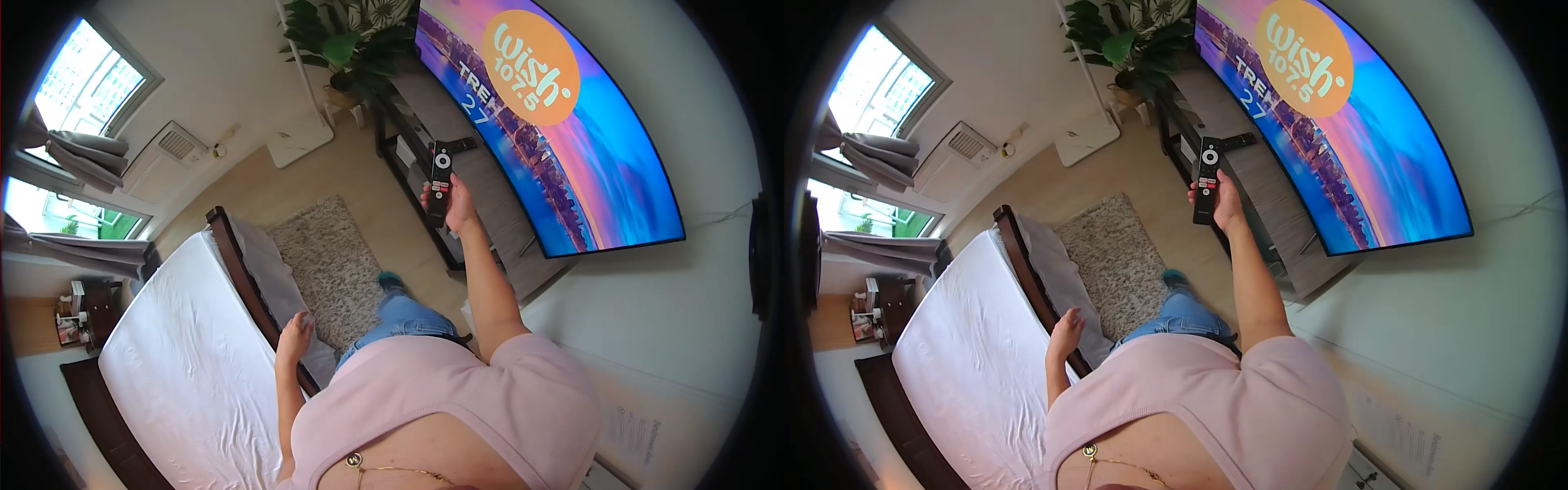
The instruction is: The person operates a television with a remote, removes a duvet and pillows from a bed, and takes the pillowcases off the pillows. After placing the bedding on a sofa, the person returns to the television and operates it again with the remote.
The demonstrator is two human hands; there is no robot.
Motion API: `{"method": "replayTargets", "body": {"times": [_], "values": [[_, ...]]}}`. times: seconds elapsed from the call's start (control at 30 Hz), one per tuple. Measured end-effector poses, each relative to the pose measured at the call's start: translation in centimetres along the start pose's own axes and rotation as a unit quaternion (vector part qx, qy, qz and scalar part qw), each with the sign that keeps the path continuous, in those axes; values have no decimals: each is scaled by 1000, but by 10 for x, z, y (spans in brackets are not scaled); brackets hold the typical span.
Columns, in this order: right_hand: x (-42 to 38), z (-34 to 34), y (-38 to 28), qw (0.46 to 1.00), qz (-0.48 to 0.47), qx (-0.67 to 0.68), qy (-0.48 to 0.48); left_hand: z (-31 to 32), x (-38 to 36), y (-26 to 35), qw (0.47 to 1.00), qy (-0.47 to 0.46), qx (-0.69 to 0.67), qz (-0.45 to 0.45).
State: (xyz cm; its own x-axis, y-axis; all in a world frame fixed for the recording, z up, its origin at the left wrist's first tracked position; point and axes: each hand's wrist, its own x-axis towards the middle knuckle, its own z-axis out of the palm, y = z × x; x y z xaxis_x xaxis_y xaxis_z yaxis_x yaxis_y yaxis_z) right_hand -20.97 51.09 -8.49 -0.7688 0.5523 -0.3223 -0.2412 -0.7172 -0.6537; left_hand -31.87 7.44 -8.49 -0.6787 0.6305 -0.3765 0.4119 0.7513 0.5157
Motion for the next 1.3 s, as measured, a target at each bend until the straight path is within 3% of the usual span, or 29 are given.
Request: {"method": "replayTargets", "body": {"times": [0.27,0.53,0.73,1.3], "values": [[-33,16,23,991,33,-68,114,10,-40,-23,999,5,0,-34],[-48,-9,40,982,60,40,176,28,-67,-39,998,42,-29,-33],[-46,-15,39,971,57,81,219,48,-87,-61,997,1,-40,-73],[-63,-34,34,968,-11,131,214,43,-74,-59,999,-4,-37,-35]]}}
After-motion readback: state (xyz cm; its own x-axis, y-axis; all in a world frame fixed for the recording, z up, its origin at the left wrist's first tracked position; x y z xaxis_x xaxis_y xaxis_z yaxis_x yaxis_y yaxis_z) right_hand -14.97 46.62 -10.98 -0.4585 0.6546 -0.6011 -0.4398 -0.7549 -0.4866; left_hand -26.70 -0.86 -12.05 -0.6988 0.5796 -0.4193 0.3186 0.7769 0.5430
